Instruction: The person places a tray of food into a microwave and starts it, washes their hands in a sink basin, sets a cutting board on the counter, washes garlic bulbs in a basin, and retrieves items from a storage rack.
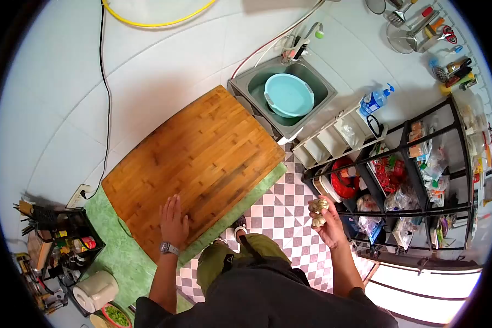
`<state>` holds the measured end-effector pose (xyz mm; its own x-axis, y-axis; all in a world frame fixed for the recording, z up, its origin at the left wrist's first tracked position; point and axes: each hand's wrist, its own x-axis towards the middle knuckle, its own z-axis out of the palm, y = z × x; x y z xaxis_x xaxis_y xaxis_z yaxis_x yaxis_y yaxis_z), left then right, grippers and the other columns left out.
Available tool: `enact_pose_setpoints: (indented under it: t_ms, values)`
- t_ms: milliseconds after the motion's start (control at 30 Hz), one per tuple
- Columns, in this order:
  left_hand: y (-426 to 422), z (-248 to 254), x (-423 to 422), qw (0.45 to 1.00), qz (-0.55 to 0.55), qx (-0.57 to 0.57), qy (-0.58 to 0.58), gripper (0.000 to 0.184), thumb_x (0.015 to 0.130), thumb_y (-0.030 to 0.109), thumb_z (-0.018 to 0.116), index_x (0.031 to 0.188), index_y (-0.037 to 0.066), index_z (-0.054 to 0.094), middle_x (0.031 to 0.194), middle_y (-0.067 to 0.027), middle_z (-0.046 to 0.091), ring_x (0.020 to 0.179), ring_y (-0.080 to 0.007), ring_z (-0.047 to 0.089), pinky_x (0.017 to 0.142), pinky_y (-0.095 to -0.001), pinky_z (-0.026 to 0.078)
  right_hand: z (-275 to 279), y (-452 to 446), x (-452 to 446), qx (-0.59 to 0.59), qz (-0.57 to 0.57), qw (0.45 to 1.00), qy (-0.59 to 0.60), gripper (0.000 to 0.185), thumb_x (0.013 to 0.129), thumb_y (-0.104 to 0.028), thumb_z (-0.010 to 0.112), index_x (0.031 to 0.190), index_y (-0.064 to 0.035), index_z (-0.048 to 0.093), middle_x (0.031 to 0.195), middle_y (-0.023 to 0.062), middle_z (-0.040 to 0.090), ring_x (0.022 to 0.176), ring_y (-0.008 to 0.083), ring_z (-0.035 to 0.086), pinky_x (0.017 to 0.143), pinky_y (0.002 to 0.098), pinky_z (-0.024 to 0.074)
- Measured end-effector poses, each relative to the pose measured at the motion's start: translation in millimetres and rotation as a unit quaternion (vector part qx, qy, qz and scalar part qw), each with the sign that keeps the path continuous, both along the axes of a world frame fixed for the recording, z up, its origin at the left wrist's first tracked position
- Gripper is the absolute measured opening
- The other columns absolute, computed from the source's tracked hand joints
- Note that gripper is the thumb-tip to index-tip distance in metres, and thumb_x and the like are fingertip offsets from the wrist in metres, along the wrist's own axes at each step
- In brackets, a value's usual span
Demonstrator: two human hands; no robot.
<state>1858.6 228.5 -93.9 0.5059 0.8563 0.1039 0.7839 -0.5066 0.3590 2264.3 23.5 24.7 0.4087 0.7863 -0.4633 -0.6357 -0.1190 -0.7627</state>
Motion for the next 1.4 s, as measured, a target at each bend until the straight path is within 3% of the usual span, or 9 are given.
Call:
enact_pose_setpoints:
  t_ms: [433,800,967,1033,1133,1167,1233,1300,1400]
  values:
    - [-74.8,-36.9,-88.7,0.98,0.156,-0.066,-0.102,0.059,0.079,0.001,0.054,0.137,0.0,0.04,0.135,-0.0213,0.044,0.126,-0.0376,0.04,0.106,-0.0459,0.033,13.6,58.4,-60.9,-0.032,0.123,0.991,-0.047,0.041,0.093,-0.018,0.059,0.132,-0.0161,0.046,0.107,0.0045,0.056,0.082,0.0103,0.057,0.058,0.0215,0.0511]
    - [-104.7,-9.9,-113.0,0.948,0.288,0.003,-0.137,0.044,0.083,0.004,0.056,0.126,0.005,0.053,0.123,-0.0207,0.054,0.117,-0.0375,0.049,0.099,-0.0438,0.04,-32.8,220.0,-68.3,-0.106,0.351,0.896,-0.252,0.045,0.085,-0.019,0.07,0.126,-0.0181,0.054,0.096,-0.0006,0.059,0.075,0.0075,0.057,0.059,0.0215,0.0472]
    - [-88.9,90.0,-98.6,0.915,0.33,0.073,-0.22,0.022,0.087,0.006,0.056,0.107,0.001,0.062,0.101,-0.0165,0.058,0.097,-0.0323,0.054,0.089,-0.0379,0.043,-97.3,284.8,-43.4,-0.003,0.444,0.858,-0.259,0.045,0.084,-0.016,0.07,0.126,-0.0153,0.054,0.091,0.0023,0.059,0.071,0.008,0.057,0.056,0.0207,0.0469]
    - [-85.0,151.0,-74.0,0.91,0.358,0.15,-0.148,0.018,0.089,0.006,0.054,0.104,0.0,0.062,0.1,-0.014,0.058,0.096,-0.0275,0.054,0.087,-0.0352,0.042,-116.0,306.6,-28.6,0.065,0.471,0.844,-0.249,0.045,0.083,-0.016,0.071,0.125,-0.0142,0.055,0.091,0.0028,0.059,0.071,0.0091,0.057,0.056,0.0211,0.0471]
    - [-90.8,236.0,-17.4,0.861,0.393,0.231,-0.224,0.018,0.09,0.004,0.052,0.104,-0.003,0.061,0.103,-0.0108,0.059,0.097,-0.024,0.053,0.089,-0.0357,0.041,-121.9,334.7,-10.9,0.055,0.548,0.7,-0.455,0.048,0.076,-0.028,0.073,0.121,-0.0204,0.057,0.102,0.0114,0.062,0.094,0.0299,0.059,0.078,0.0399,0.0501]
    - [-93.4,255.8,-2.2,0.842,0.39,0.257,-0.27,0.018,0.09,0.004,0.052,0.105,-0.004,0.06,0.104,-0.0103,0.059,0.098,-0.0231,0.052,0.091,-0.0359,0.04,-125.6,336.8,-6.3,0.091,0.521,0.679,-0.509,0.045,0.077,-0.025,0.074,0.119,-0.0167,0.059,0.102,0.012,0.06,0.093,0.0282,0.059,0.077,0.038,0.0507]
    - [-109.2,297.3,4.2,0.86,0.326,0.315,-0.235,0.023,0.098,0.008,0.045,0.112,-0.005,0.058,0.111,-0.0133,0.06,0.104,-0.0202,0.055,0.096,-0.0322,0.041,-141.6,345.3,8.2,0.129,0.501,0.65,-0.556,0.042,0.077,-0.023,0.074,0.116,-0.0129,0.061,0.101,0.0127,0.057,0.093,0.0266,0.058,0.076,0.0361,0.0512]
    - [-117.3,352.0,28.2,0.847,0.244,0.402,-0.248,0.022,0.096,0.012,0.049,0.11,-0.004,0.057,0.105,-0.0128,0.057,0.106,-0.0199,0.05,0.097,-0.0335,0.036,-180.3,360.9,15.4,0.146,0.532,0.627,-0.549,0.047,0.078,-0.031,0.071,0.121,-0.0204,0.058,0.12,0.0211,0.046,0.108,0.0389,0.051,0.085,0.0448,0.0482]
    - [-96.8,448.4,118.1,0.869,0.082,0.437,-0.217,0.029,0.098,0.039,0.045,0.11,0.013,0.051,0.094,-0.0008,0.052,0.091,-0.0171,0.051,0.085,-0.0395,0.042,-154.7,366.3,18.1,0.116,0.564,0.631,-0.519,0.048,0.076,-0.033,0.073,0.12,-0.0211,0.059,0.125,0.0203,0.038,0.107,0.0393,0.052,0.088,0.0454,0.0476]
